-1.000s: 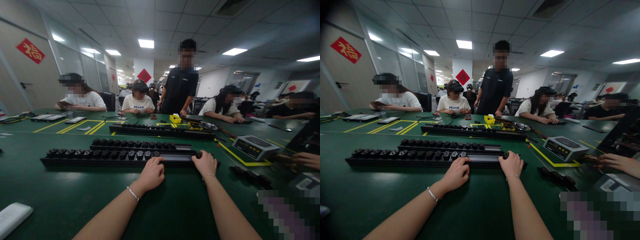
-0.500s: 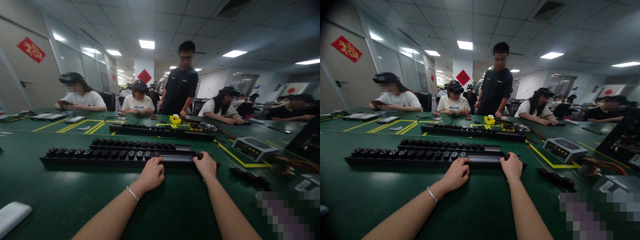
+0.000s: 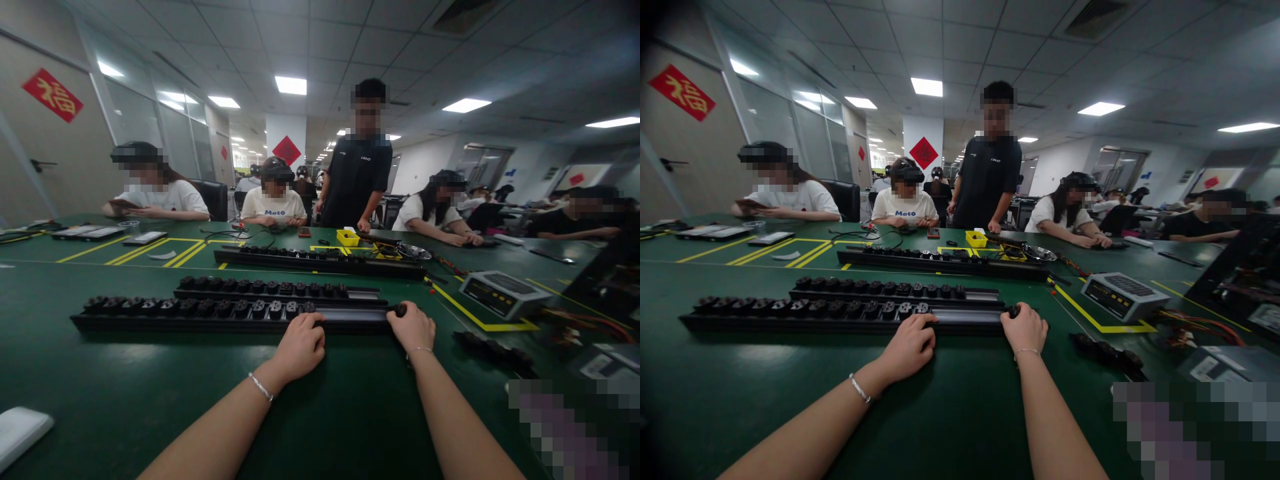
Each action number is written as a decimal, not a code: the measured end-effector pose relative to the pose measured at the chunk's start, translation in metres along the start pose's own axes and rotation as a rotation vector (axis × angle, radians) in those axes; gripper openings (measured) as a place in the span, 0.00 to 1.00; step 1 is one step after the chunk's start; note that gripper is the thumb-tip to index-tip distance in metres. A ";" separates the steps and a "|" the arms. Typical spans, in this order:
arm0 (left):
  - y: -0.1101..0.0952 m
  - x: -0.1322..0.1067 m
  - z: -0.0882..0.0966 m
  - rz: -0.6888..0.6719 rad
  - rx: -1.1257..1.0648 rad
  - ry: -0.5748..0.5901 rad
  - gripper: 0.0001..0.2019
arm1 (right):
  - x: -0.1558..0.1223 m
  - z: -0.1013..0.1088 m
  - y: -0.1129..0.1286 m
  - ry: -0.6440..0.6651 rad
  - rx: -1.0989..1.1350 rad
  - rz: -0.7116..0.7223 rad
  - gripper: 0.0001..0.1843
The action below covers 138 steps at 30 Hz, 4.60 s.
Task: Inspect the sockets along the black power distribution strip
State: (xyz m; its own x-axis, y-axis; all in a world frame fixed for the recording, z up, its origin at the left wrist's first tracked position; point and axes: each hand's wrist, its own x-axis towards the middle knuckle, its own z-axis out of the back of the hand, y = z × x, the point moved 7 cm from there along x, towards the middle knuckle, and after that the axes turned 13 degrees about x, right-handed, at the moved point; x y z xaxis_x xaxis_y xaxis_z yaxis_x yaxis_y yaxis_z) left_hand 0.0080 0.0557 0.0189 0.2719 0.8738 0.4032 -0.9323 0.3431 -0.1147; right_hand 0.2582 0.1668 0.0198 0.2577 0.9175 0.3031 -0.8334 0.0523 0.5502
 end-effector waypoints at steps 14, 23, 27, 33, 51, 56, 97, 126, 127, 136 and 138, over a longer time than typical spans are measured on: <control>-0.001 0.001 0.000 0.000 0.005 -0.015 0.05 | 0.004 0.004 -0.015 -0.028 0.028 -0.062 0.29; -0.002 0.001 0.002 0.006 0.009 0.000 0.05 | 0.006 0.007 -0.020 -0.028 0.013 -0.103 0.33; -0.002 0.001 0.002 0.005 0.012 -0.003 0.05 | 0.007 0.013 -0.024 -0.018 0.029 -0.135 0.32; -0.003 0.001 0.003 0.009 0.006 0.010 0.05 | 0.009 0.016 -0.027 -0.014 0.055 -0.157 0.31; -0.003 0.001 0.004 -0.008 0.011 -0.005 0.04 | 0.011 0.018 -0.038 -0.097 0.122 -0.177 0.35; -0.003 0.001 0.004 0.002 0.008 0.003 0.05 | 0.009 0.019 -0.037 -0.095 0.135 -0.179 0.34; -0.003 0.001 0.002 -0.009 0.014 -0.001 0.05 | 0.013 0.029 -0.057 -0.085 0.237 -0.368 0.32; -0.001 -0.001 0.001 -0.017 0.019 -0.042 0.05 | 0.020 0.035 -0.078 -0.173 0.215 -0.376 0.27; -0.001 -0.001 0.001 -0.018 0.019 -0.043 0.05 | 0.020 0.035 -0.078 -0.180 0.219 -0.371 0.27; -0.001 -0.001 0.002 -0.017 0.020 -0.046 0.04 | 0.017 0.038 -0.083 -0.208 0.252 -0.435 0.27; -0.001 -0.001 0.002 -0.020 0.020 -0.048 0.04 | 0.018 0.038 -0.086 -0.206 0.263 -0.437 0.26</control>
State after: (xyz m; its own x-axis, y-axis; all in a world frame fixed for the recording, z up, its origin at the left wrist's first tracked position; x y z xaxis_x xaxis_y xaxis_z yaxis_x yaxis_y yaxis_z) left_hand 0.0083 0.0541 0.0203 0.2790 0.8494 0.4480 -0.9315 0.3527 -0.0885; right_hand 0.3528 0.1639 0.0078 0.6647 0.7348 0.1349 -0.4843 0.2864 0.8267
